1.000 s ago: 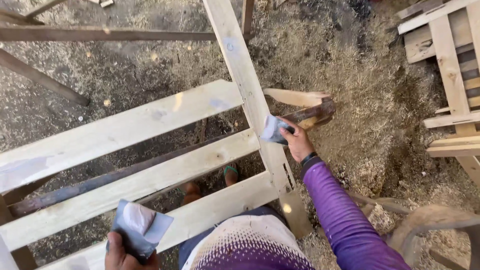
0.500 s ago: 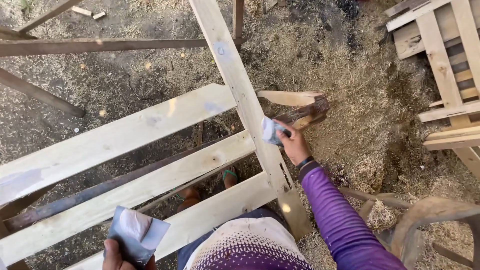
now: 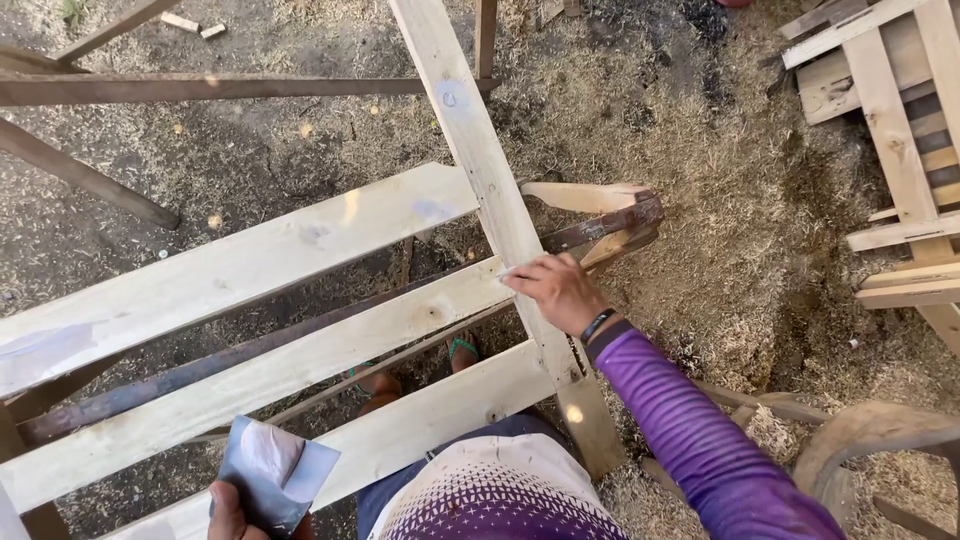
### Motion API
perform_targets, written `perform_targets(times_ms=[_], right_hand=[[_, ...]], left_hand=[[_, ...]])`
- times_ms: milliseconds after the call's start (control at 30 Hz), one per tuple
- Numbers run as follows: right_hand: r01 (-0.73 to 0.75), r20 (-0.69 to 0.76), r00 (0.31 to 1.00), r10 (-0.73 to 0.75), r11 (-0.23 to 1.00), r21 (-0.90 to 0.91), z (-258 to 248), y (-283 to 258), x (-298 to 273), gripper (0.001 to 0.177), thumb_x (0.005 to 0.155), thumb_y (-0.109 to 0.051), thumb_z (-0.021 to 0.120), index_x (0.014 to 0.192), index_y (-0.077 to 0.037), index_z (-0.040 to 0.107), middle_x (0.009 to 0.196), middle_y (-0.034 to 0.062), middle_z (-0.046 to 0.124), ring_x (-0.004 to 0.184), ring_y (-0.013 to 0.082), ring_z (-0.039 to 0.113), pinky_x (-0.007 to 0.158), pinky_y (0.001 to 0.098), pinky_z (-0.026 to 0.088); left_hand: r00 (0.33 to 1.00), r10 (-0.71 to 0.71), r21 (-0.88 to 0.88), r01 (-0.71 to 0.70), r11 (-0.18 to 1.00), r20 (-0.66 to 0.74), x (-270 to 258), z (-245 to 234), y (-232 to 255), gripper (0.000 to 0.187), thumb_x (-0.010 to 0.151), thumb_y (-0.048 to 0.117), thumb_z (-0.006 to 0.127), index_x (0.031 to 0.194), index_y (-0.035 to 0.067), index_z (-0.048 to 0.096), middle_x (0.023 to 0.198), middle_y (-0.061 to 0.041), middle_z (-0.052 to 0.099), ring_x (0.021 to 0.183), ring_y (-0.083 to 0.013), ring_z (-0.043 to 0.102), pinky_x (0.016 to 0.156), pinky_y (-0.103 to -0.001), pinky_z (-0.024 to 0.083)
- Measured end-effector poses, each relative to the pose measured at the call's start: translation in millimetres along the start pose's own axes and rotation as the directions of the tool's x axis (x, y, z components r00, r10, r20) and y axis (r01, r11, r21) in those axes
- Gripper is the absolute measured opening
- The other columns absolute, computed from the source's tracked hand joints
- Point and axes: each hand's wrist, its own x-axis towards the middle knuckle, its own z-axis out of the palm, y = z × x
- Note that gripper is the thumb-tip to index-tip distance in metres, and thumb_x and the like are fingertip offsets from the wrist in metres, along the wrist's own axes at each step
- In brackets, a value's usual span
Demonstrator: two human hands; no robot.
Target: Mixing wood filler and sanding a wooden frame in a workshop.
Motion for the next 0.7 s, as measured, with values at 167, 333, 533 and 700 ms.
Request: perform_targets(times_ms=[167, 333, 533, 700], right_hand=[[0.030, 0.060, 0.998, -0.028, 0.999, -0.023, 1.7, -7.8, 10.6, 0.045, 0.092, -0.003, 0.053, 0.129, -0.023, 0.069, 0.127, -0.0006, 0.068, 0.119, 0.0206, 0.060, 0.103, 0.0451, 0.042], [0.016, -0.012, 1.000, -0.017, 0.999, -0.050, 14.4, -9.5, 11.0, 0.048, 0.088, -0.001, 0.055, 0.131, -0.019, 0.069, 0.126, 0.0013, 0.068, 0.118, 0.0221, 0.059, 0.105, 0.0452, 0.042], [0.023, -0.079, 0.996, -0.027, 0.999, -0.049, 21.8, -9.2, 5.9, 0.054, 0.087, 0.003, 0.055, 0.136, -0.018, 0.065, 0.131, 0.0030, 0.066, 0.124, 0.0246, 0.056, 0.108, 0.0455, 0.041], [-0.040, -0.046, 0.998, 0.038, 0.998, -0.049, 27.0, -13.3, 9.3, 0.055, 0.084, 0.002, 0.057, 0.135, -0.017, 0.065, 0.133, 0.0041, 0.064, 0.123, 0.0257, 0.055, 0.108, 0.0463, 0.040]], left_hand=[[0.998, 0.047, -0.012, -0.047, 0.999, 0.031, -6.4, -5.9, 2.5, 0.088, 0.101, 0.064, 0.049, 0.161, 0.001, 0.035, 0.152, -0.017, 0.050, 0.139, -0.0359, 0.051, 0.112, -0.059, 0.043], [0.999, 0.031, 0.005, -0.031, 0.999, 0.043, -18.1, 0.6, 5.7, 0.089, 0.100, 0.065, 0.050, 0.161, 0.002, 0.035, 0.150, -0.017, 0.051, 0.137, -0.0364, 0.051, 0.112, -0.058, 0.042], [0.999, -0.003, 0.030, 0.005, 1.000, -0.043, -26.9, 18.7, 13.8, 0.083, 0.101, 0.062, 0.048, 0.158, 0.003, 0.038, 0.150, -0.016, 0.052, 0.137, -0.0348, 0.052, 0.112, -0.057, 0.043], [0.999, -0.019, -0.002, 0.019, 1.000, -0.047, -26.2, 23.4, 13.8, 0.076, 0.104, 0.059, 0.042, 0.157, 0.005, 0.039, 0.151, -0.013, 0.052, 0.139, -0.0329, 0.051, 0.114, -0.057, 0.041]])
